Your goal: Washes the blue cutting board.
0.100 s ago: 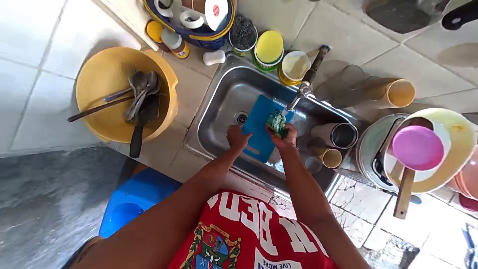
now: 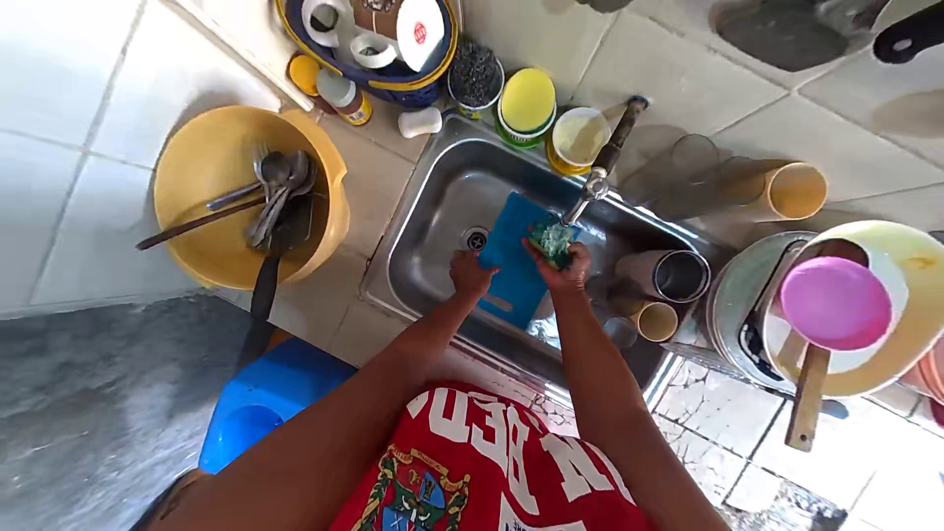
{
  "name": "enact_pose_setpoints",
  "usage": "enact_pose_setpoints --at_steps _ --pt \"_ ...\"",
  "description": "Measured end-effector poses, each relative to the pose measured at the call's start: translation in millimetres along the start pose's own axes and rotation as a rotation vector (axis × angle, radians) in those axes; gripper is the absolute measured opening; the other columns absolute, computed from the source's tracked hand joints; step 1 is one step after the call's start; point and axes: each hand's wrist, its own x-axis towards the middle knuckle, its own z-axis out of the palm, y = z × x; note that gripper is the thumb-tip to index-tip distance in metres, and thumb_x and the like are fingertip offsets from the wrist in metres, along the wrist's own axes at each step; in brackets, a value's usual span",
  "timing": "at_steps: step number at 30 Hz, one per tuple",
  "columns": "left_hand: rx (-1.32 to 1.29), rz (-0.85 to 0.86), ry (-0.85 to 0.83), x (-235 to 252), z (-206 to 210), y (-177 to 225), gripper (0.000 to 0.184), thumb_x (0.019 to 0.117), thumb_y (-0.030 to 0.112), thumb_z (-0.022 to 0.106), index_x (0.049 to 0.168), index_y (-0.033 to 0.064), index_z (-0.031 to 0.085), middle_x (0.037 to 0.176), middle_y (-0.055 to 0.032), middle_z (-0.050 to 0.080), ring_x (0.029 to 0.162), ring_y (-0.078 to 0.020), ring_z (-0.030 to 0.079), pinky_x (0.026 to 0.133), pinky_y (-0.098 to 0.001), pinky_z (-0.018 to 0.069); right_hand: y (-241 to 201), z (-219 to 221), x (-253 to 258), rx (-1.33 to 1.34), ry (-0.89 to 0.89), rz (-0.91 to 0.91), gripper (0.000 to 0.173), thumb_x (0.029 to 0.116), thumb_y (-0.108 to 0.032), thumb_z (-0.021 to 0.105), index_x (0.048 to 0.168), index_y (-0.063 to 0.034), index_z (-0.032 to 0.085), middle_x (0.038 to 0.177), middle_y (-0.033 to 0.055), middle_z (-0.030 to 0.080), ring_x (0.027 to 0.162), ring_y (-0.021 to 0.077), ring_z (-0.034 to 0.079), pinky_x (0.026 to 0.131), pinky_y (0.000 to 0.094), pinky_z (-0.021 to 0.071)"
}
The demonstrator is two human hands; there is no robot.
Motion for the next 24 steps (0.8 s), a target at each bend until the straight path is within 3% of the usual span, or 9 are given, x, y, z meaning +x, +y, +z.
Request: enact_pose_setpoints --at_steps 5,8,11,13,15,16,19,20,24 --pt "-0.146 -0.023 -0.197 -9.8 -10.4 5.8 0.062 0.0932 0.036 0.075 0.14 0.0033 0.049 0.122 -0.0244 0.066 0.115 -0.0411 0.064 0.098 -0.063 0.0507 -12.6 6.3 6.0 0.028 -0.149 0.032 0.056 0.0724 -0.025 0.068 0.124 -0.0068 0.057 0.124 0.0202 0.066 0.111 0.0375 0.067 0.09 0.0569 0.0579" --pt "-0.223 0.146 -0.29 -30.0 -36.2 11.2 0.059 0.1013 0.03 0.066 0.149 0.0028 0.042 0.127 -0.0268 0.064 0.118 -0.0409 0.064 0.102 -0.0617 0.0488 -17.4 11.1 0.4 -0.283 -0.101 -0.075 0.061 0.0766 -0.015 0.054 0.137 -0.0176 0.044 0.12 0.0091 0.063 0.097 0.0233 0.067 0.073 0.0428 0.0598" --pt "-0.514 0.109 -0.429 -49.1 -80.5 26.8 0.053 0.1002 0.025 0.067 0.147 0.0073 0.049 0.128 -0.0193 0.065 0.114 -0.0289 0.067 0.098 -0.0506 0.0557 -15.7 -0.9 -9.5 -0.843 -0.023 -0.24 0.066 0.0858 -0.004 0.051 0.151 -0.0034 0.044 0.139 0.0155 0.059 0.115 0.0214 0.063 0.092 0.0396 0.0572" --pt "-0.8 -0.055 -0.586 -58.8 -108.3 29.0 0.039 0.1035 0.023 0.058 0.139 0.0101 0.054 0.114 -0.0124 0.07 0.097 -0.0214 0.07 0.084 -0.0412 0.0599 -8.4 -3.1 -30.6 -1.251 -0.069 -0.282 0.051 0.0968 -0.004 0.051 0.148 0.0015 0.052 0.154 0.0221 0.048 0.142 0.0279 0.048 0.117 0.0433 0.0413" --pt "-1.133 -0.211 -0.658 -70.3 -119.3 20.3 0.032 0.1042 0.033 0.046 0.121 0.0113 0.062 0.098 -0.0088 0.071 0.083 -0.0196 0.071 0.069 -0.0374 0.0606 8.8 13.8 -57.7 -1.531 -0.149 -0.338 0.05 0.0993 -0.004 0.049 0.148 -0.0055 0.054 0.157 0.0201 0.046 0.147 0.0344 0.042 0.121 0.0514 0.0355" --pt "-1.281 -0.223 -0.677 -80.8 -118.5 12.5 0.045 0.104 0.047 0.037 0.118 0.0127 0.062 0.098 -0.009 0.072 0.084 -0.0218 0.071 0.068 -0.04 0.0606 22.2 27.2 -74.8 -1.605 -0.13 -0.333 0.05 0.1012 -0.007 0.05 0.151 -0.0072 0.051 0.158 0.0204 0.044 0.146 0.0376 0.042 0.119 0.0546 0.0366" --pt "-1.471 -0.099 -0.677 -121.4 -108.8 1.5 0.098 0.0865 0.091 0.017 0.139 0.0186 0.056 0.121 -0.0098 0.07 0.106 -0.0247 0.069 0.087 -0.0471 0.0595 69.8 59.4 -105.2 -1.58 0.112 -0.228 0.056 0.1032 -0.012 0.053 0.157 -0.0035 0.039 0.156 0.0311 0.039 0.142 0.0485 0.042 0.113 0.061 0.0405" --pt "-1.465 -0.054 -0.637 -133.1 -107.9 3.9 0.1 0.0842 0.093 0.019 0.143 0.0187 0.053 0.124 -0.0099 0.069 0.111 -0.0249 0.068 0.09 -0.048 0.0588 80.1 64.8 -107.4 -1.551 0.154 -0.216 0.053 0.1043 -0.015 0.053 0.155 -0.0016 0.043 0.154 0.0326 0.04 0.142 0.0496 0.041 0.114 0.0608 0.0397" --pt "-1.372 0.005 -0.491 -142.0 -114.8 0.6 0.065 0.1059 0.063 0.023 0.147 0.0189 0.045 0.131 -0.0085 0.065 0.118 -0.0239 0.065 0.096 -0.0481 0.057 96.7 67.4 -110.8 -1.577 0.049 -0.144 0.049 0.1083 -0.024 0.05 0.149 0.0045 0.047 0.156 0.0302 0.042 0.147 0.045 0.039 0.123 0.0547 0.0312"
